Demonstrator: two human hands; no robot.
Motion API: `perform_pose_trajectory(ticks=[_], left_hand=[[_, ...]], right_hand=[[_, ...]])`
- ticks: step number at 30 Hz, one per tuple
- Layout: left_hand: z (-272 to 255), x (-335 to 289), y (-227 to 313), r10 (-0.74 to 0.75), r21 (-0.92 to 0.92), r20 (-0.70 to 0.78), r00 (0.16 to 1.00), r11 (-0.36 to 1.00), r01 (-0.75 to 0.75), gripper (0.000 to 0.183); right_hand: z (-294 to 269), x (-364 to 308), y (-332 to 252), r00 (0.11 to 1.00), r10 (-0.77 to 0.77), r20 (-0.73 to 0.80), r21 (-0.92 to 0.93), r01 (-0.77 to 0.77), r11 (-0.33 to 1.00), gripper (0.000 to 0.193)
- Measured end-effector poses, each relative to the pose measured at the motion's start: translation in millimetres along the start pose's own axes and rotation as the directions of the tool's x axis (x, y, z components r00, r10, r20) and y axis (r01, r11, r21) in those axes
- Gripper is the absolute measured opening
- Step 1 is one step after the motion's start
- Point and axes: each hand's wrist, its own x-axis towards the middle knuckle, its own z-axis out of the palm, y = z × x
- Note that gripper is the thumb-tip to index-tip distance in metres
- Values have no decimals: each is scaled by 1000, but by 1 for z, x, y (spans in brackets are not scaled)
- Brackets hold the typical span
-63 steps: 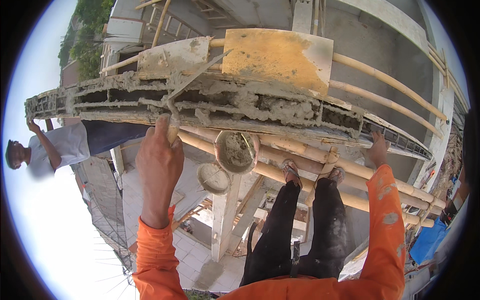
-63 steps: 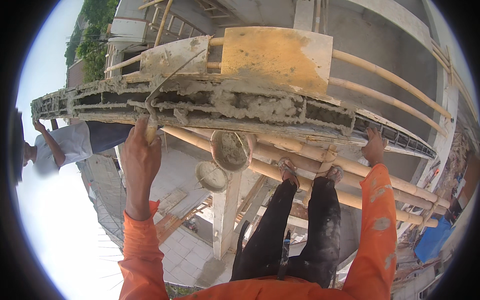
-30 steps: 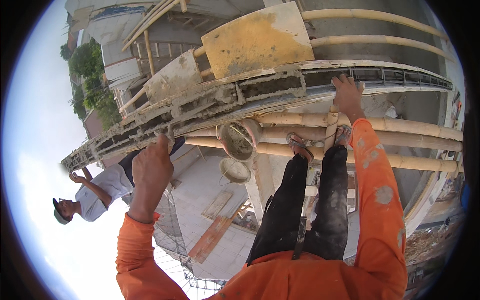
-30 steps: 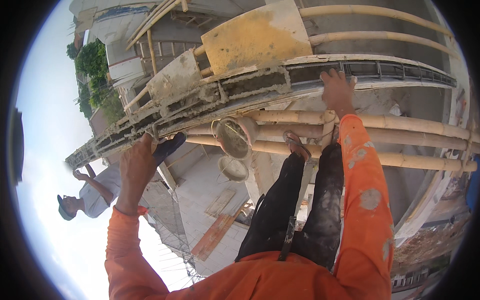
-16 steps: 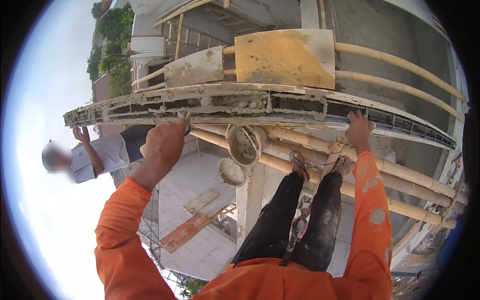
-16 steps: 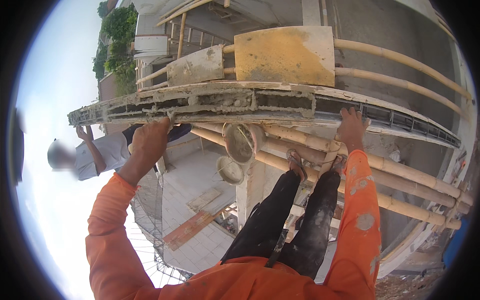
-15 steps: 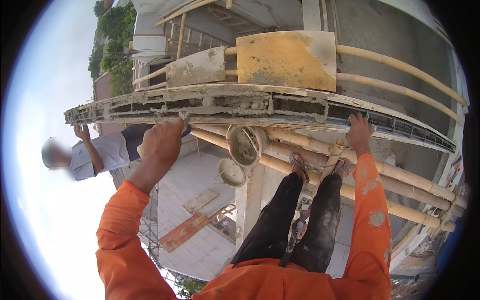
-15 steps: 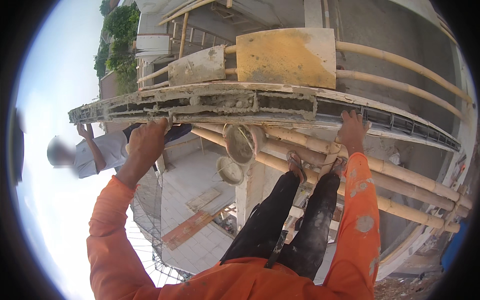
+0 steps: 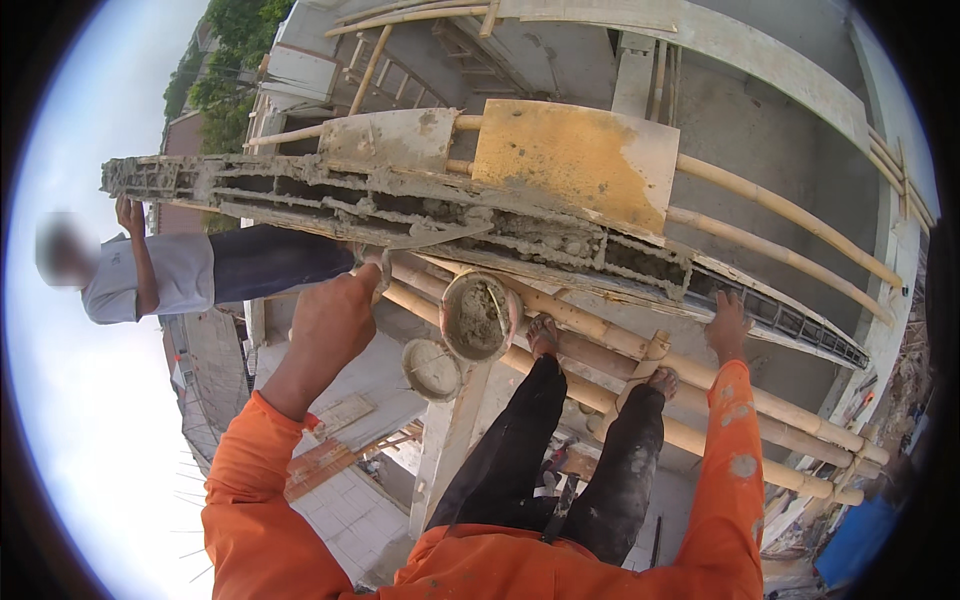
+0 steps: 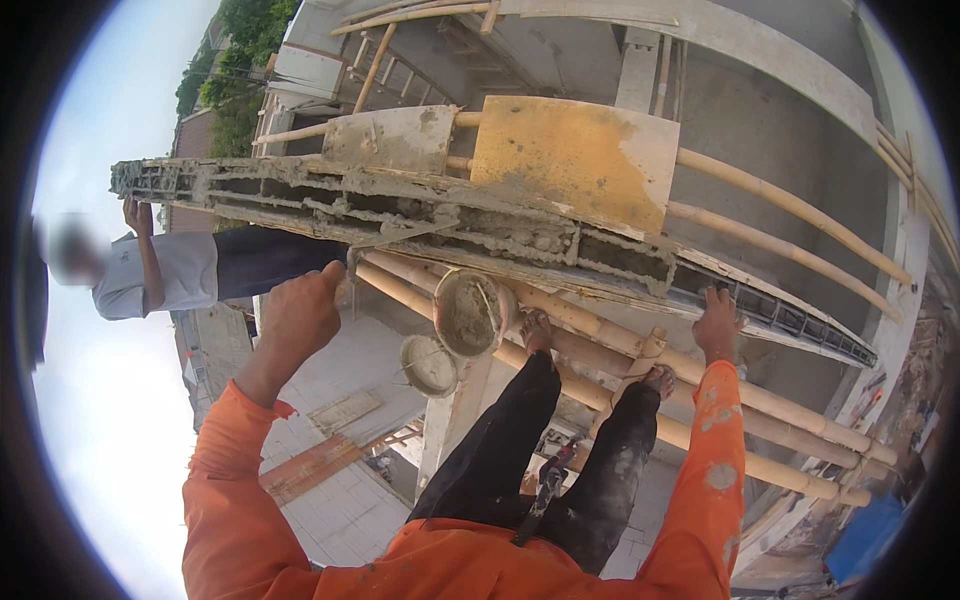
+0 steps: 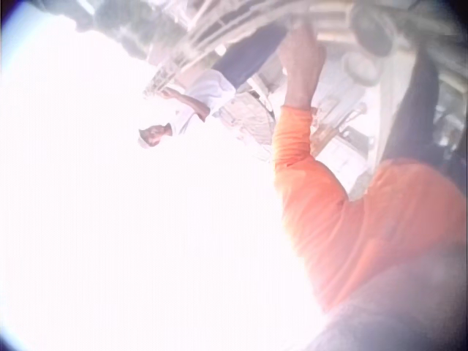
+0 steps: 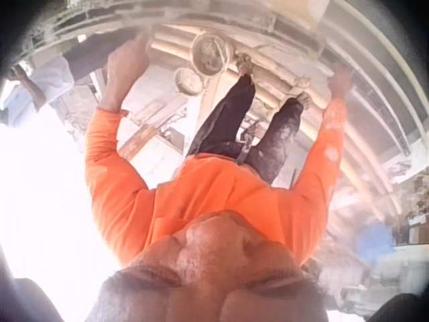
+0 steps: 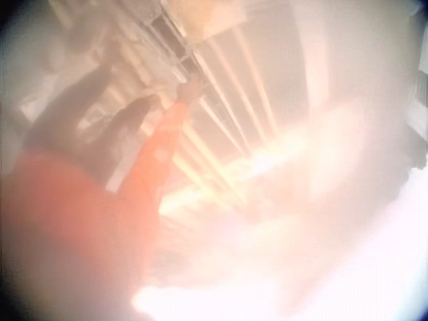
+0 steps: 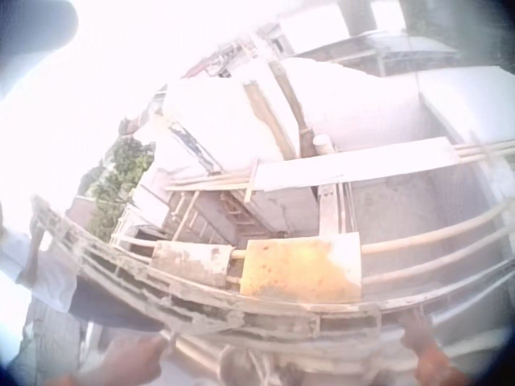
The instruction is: The person scoops cement from a bucket using a trowel and applies it to a concrete beam on a construction site. They repeatedly transfer the cement from the bucket to the beam, smoothing it along the surface while standing on bamboo scaffolding.
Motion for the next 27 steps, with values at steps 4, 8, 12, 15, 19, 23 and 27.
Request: perform_pose_trajectory(ticks=[4,8,12,15,19,23,27], left_hand=[[4,-5,-33,63,-43,-20,998,997,-64,10],[13,14,-67,125,-47,-64,990,991,-129,7],[14,17,-95,90,-15,-119,989,996,-92,7],[11,2,-116,-41,-17,-190,981,999,39,7],[-6,-4,-121,-94,16,-130,987,995,97,7],[-18,-8,-99,9,56,-44,999,998,-6,7],[-15,8,-103,-56,40,-42,998,998,58,7]], right_hand=[[-10,-40,-16,991,25,-128,101,-12,995,76],[30,-94,11,985,115,-126,148,-96,984,74],[62,-175,47,987,151,63,138,-158,978,67],[88,-227,65,941,292,173,155,-319,935,73],[137,-274,97,904,358,234,195,-405,893,77],[171,-305,109,983,156,96,273,-176,946,40],[209,-316,120,980,192,-50,450,-150,881,42]])
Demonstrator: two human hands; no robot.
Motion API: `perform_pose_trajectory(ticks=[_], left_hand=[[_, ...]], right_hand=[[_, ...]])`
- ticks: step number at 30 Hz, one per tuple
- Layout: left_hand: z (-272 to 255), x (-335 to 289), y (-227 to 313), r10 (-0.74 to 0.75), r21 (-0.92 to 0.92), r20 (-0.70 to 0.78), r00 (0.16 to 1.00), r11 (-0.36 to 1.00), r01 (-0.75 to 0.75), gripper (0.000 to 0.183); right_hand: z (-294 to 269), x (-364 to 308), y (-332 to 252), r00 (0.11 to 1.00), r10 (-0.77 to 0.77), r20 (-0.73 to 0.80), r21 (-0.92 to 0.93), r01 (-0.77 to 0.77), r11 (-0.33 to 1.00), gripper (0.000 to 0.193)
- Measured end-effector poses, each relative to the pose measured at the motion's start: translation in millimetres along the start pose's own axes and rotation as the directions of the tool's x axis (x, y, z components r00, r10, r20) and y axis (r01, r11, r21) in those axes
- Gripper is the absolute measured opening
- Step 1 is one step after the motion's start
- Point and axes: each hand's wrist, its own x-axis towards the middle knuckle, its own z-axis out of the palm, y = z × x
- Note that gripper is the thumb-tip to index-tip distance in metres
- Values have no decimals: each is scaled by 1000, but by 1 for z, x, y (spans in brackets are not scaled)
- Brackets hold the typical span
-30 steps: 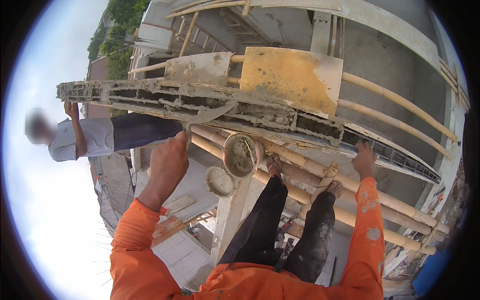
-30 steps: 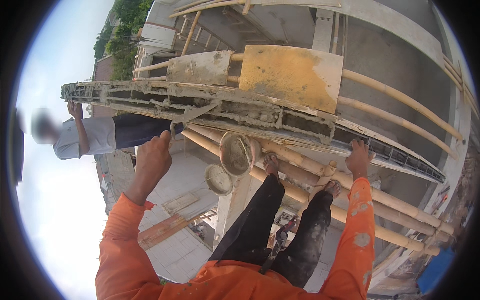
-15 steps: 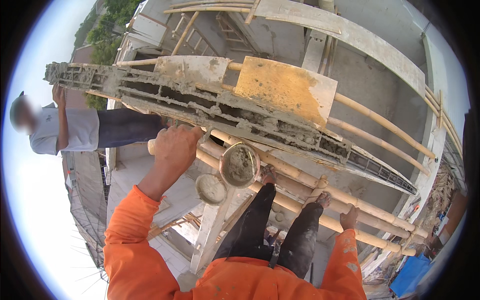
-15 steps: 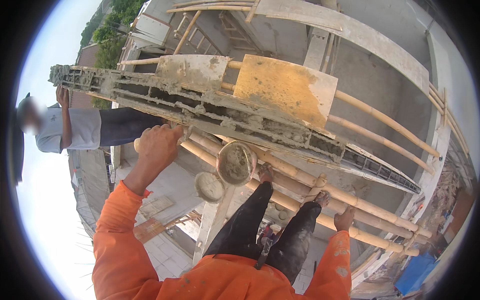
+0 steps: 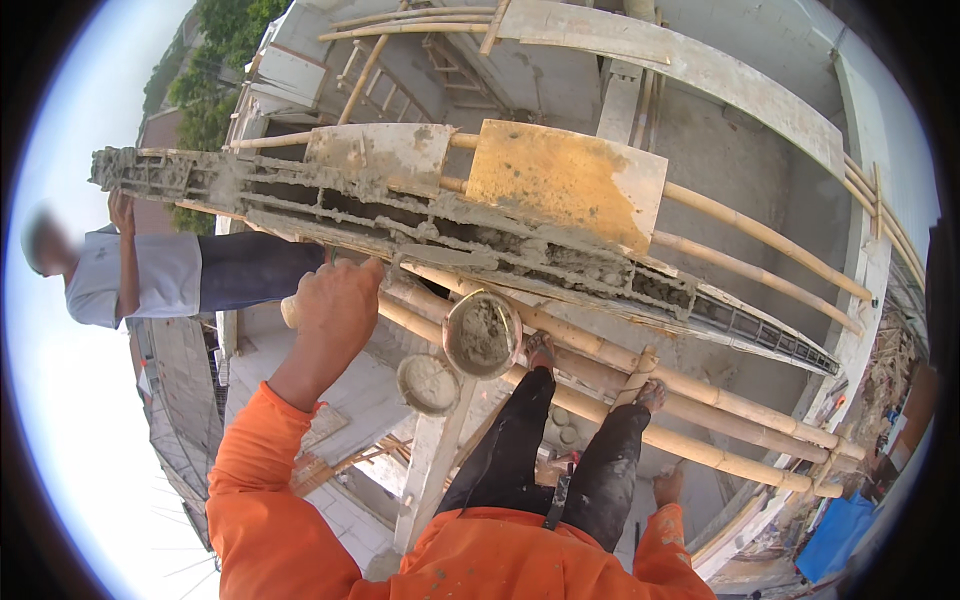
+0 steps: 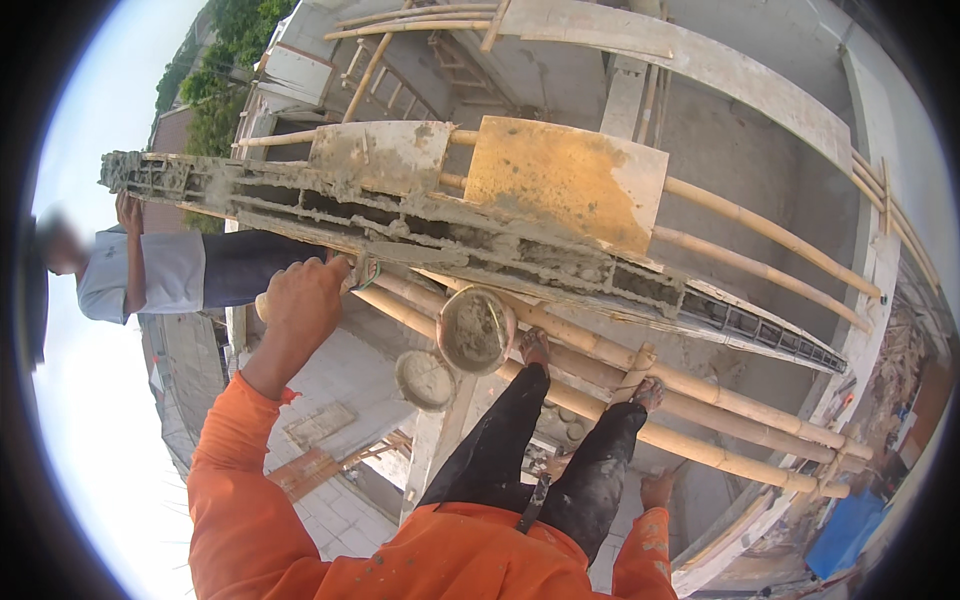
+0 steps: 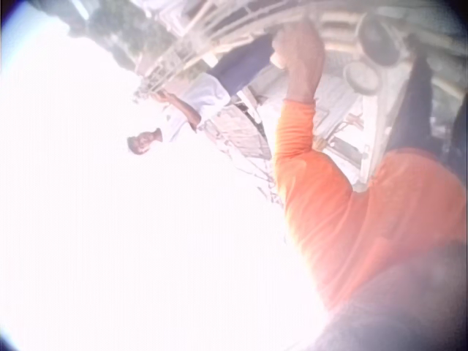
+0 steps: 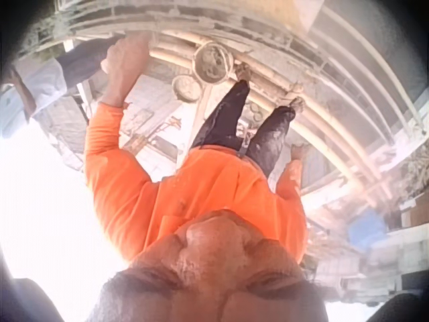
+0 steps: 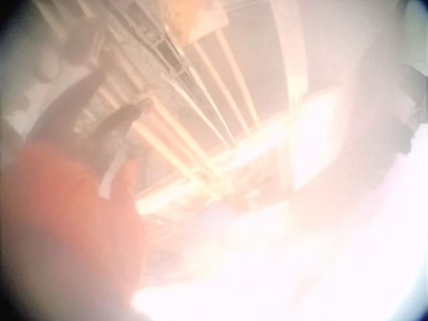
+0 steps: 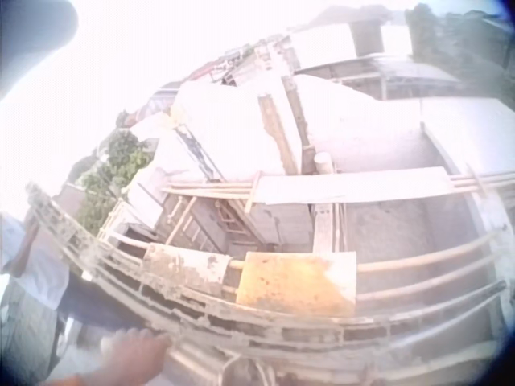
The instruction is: The person scoops cement from a bucket using a trowel and applies it to a concrete beam on a construction site. They repeatedly transfer the cement from the bucket to the beam, smoothing it along the surface while standing on bamboo scaffolding.
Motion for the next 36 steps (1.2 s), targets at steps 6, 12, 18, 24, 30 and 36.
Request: perform_pose_trajectory(ticks=[6,12,18,24,30,36], left_hand=[[-8,-2,-12,-28,101,-45,999,994,32,12],[6,7,16,61,-54,114,992,997,-55,8],[-15,4,15,1,-104,61,998,995,5,10],[1,29,21,-9,67,44,999,998,6,10],[28,81,93,159,485,387,908,803,-347,20],[8,96,75,162,443,481,861,803,-398,23]], right_hand=[[-24,-3,-25,976,139,169,62,-151,987,37],[-17,14,-23,975,122,184,137,-149,979,37],[-27,0,-18,999,-10,32,4,10,1000,25],[-39,-11,-18,986,125,108,85,-134,987,38],[-32,0,-52,994,29,104,129,-42,991,36],[-44,-18,-54,999,38,33,14,-38,999,36]])
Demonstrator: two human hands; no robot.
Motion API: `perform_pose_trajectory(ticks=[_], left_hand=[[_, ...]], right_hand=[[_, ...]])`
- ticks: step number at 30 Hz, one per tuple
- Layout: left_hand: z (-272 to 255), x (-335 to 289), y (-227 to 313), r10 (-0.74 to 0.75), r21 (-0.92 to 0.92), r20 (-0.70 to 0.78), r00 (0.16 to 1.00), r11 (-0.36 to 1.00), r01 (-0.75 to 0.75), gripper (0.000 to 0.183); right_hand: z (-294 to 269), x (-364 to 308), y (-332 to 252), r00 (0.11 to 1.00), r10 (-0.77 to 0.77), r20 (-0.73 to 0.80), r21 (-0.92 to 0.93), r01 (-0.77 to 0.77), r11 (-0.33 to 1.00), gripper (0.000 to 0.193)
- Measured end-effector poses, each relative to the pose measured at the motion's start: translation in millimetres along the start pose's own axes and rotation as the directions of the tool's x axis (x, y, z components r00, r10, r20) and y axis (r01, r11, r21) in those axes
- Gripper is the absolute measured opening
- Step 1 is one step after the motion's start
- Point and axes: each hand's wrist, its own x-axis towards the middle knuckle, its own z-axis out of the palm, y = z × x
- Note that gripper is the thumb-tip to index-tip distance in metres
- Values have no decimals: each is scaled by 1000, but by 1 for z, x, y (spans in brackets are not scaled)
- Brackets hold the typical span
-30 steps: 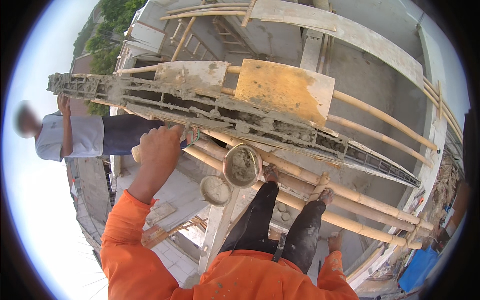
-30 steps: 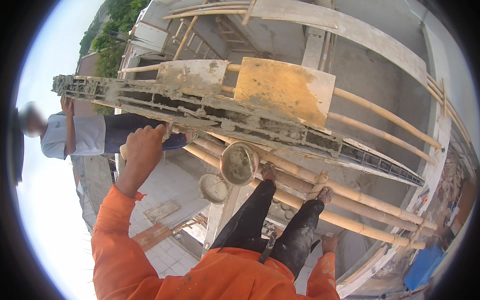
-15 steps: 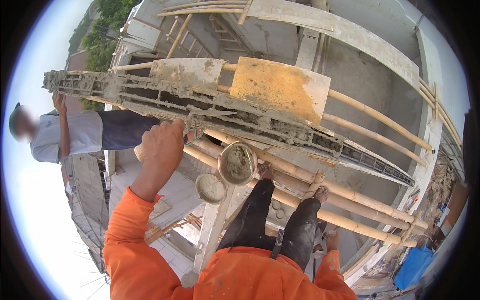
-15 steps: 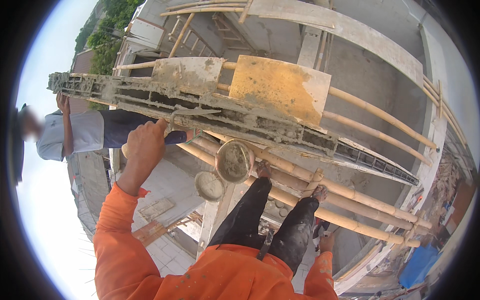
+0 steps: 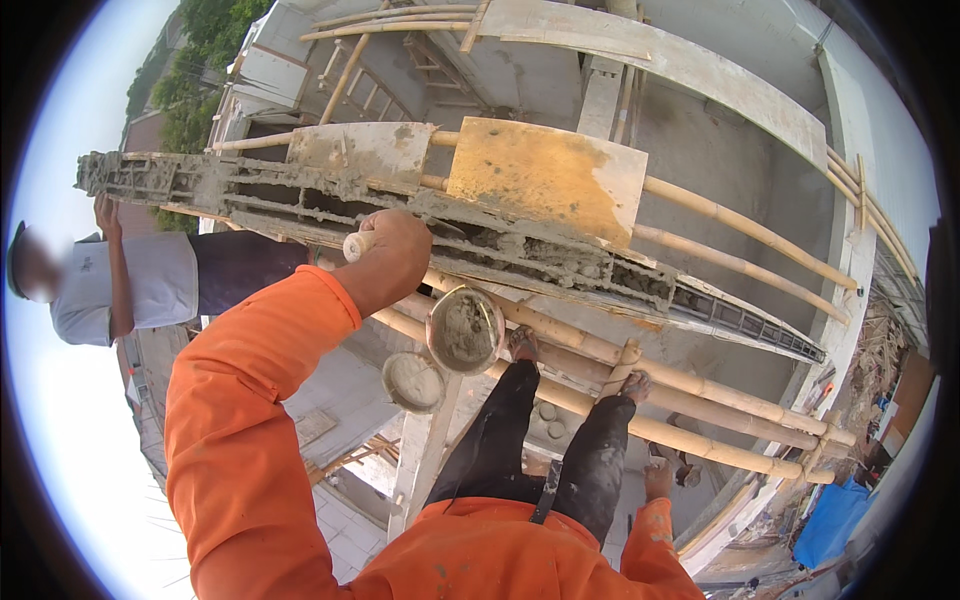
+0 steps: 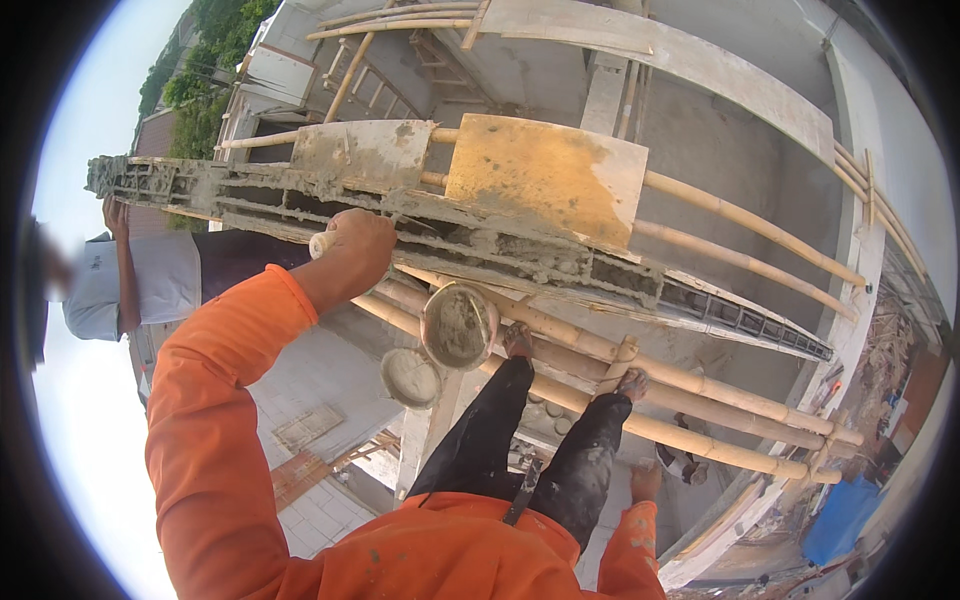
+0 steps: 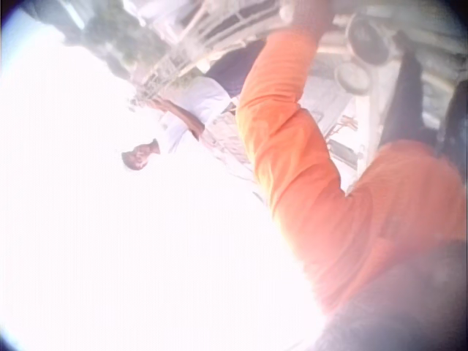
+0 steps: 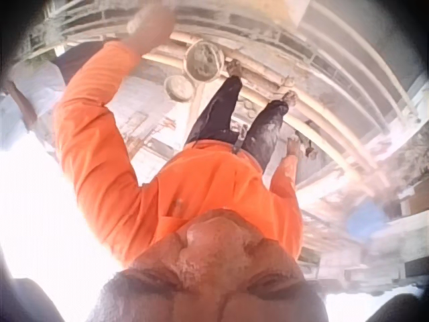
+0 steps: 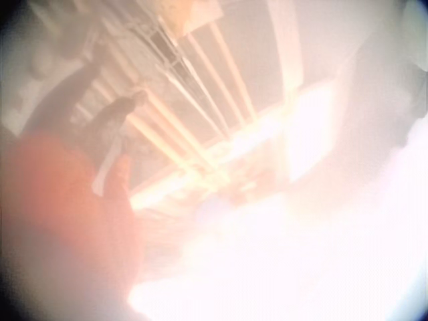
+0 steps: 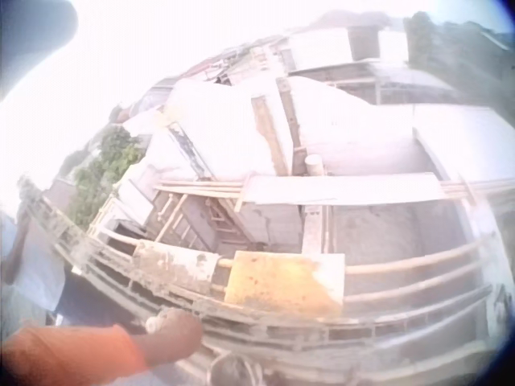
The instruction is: The person scoops cement from a bucket using a trowel and applies it to a concrete beam on a construction site. They repeatedly transfer the cement from the bucket to the beam, smoothing it along the surface while standing on bamboo scaffolding.
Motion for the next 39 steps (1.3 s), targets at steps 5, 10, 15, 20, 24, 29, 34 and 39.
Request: perform_pose_trajectory(ticks=[5,10,15,20,24,29,34,39], left_hand=[[21,-9,27,-189,-60,-71,979,981,185,27],[5,-55,-33,-151,-367,-307,940,930,29,30],[81,-126,-31,-412,-743,-311,856,668,52,20],[144,-131,-56,-675,-870,-171,717,446,212,17],[163,-101,-107,-758,-884,-106,644,368,288,10],[149,-67,-95,-637,-865,-275,720,491,104,7],[152,-95,-49,-512,-853,-265,817,520,50,9],[162,-119,-82,-663,-899,-113,740,386,209,18]], right_hand=[[15,-2,22,997,58,47,32,-59,998,33],[-1,1,20,932,320,171,151,-346,926,29],[7,7,21,994,60,88,175,-74,982,23],[4,-19,-23,911,-271,310,-63,304,951,27],[-10,-23,-47,699,-451,554,-84,587,805,29],[-30,-31,-37,714,-407,570,-128,566,814,33],[-31,-70,-39,835,-53,548,-67,107,992,38],[-72,-96,-109,653,442,615,181,-662,727,41]])
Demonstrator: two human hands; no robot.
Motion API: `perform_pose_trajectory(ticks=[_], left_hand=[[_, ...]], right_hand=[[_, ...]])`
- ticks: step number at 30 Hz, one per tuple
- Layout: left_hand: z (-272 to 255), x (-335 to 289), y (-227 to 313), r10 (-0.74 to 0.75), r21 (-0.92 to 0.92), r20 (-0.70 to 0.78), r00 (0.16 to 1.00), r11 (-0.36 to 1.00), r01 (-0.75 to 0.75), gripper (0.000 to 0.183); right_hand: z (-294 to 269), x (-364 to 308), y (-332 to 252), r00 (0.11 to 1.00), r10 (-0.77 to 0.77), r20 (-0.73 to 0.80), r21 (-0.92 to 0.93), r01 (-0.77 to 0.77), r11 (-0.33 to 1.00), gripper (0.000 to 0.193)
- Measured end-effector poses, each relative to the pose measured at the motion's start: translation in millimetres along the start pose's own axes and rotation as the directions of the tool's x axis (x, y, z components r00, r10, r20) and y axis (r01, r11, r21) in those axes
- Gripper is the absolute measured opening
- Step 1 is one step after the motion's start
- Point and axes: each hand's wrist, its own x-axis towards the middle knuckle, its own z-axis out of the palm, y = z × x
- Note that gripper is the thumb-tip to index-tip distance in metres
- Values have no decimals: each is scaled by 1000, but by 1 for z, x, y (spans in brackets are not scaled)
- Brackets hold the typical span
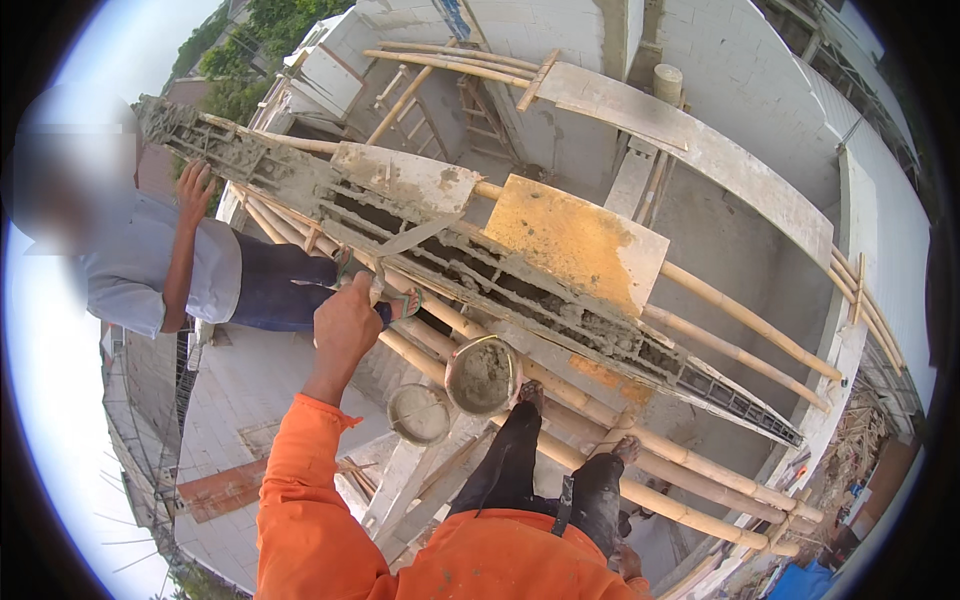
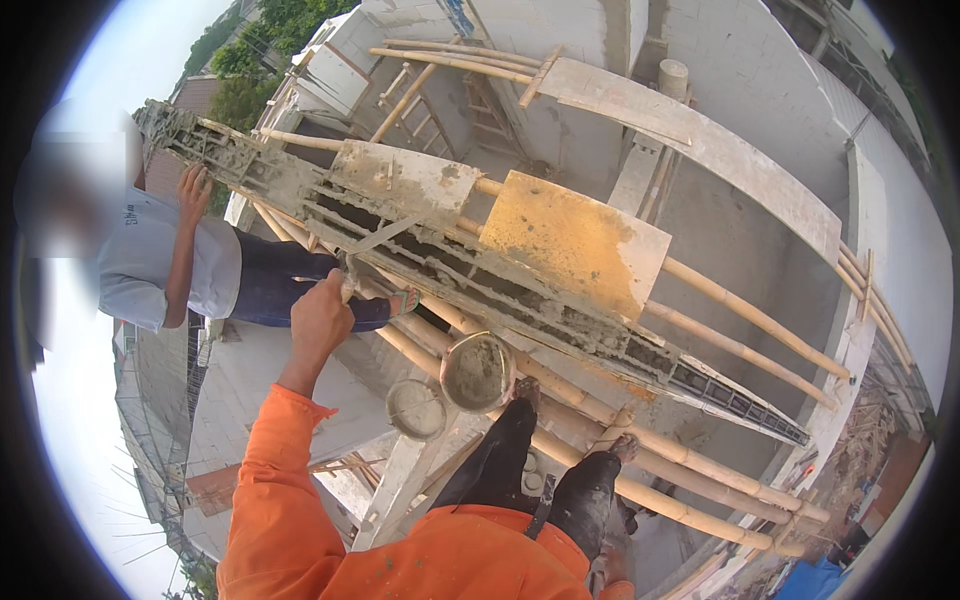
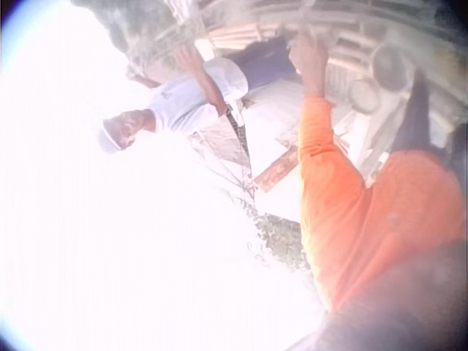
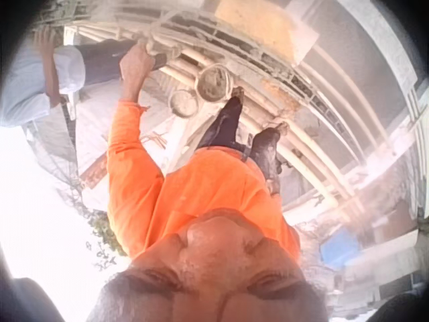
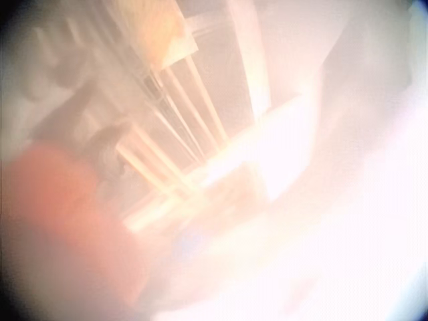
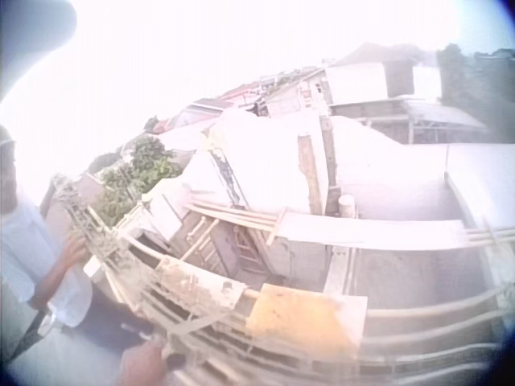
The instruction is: The person scoops cement from a bucket using a trowel and applies it to a concrete beam on a construction site. They repeatedly transfer the cement from the bucket to the beam, smoothing it along the surface while standing on bamboo scaffolding.
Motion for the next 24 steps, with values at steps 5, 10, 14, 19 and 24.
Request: perform_pose_trajectory(ticks=[5,10,14,19,24], left_hand=[[20,0,8,-21,51,109,994,999,15,17],[33,-32,47,-24,-140,123,992,989,41,26],[31,-50,85,220,17,176,959,974,-227,25],[80,-29,151,325,174,214,921,915,-364,16],[94,10,189,292,257,336,895,886,-386,13]], right_hand=[[6,5,17,983,73,-167,-27,-79,997,42],[-11,92,106,890,-456,9,-208,448,870,36],[-6,39,46,969,-245,-18,-106,242,965,29],[-19,51,61,976,-217,-5,14,217,976,41],[-20,94,104,930,-313,-193,211,351,912,37]])
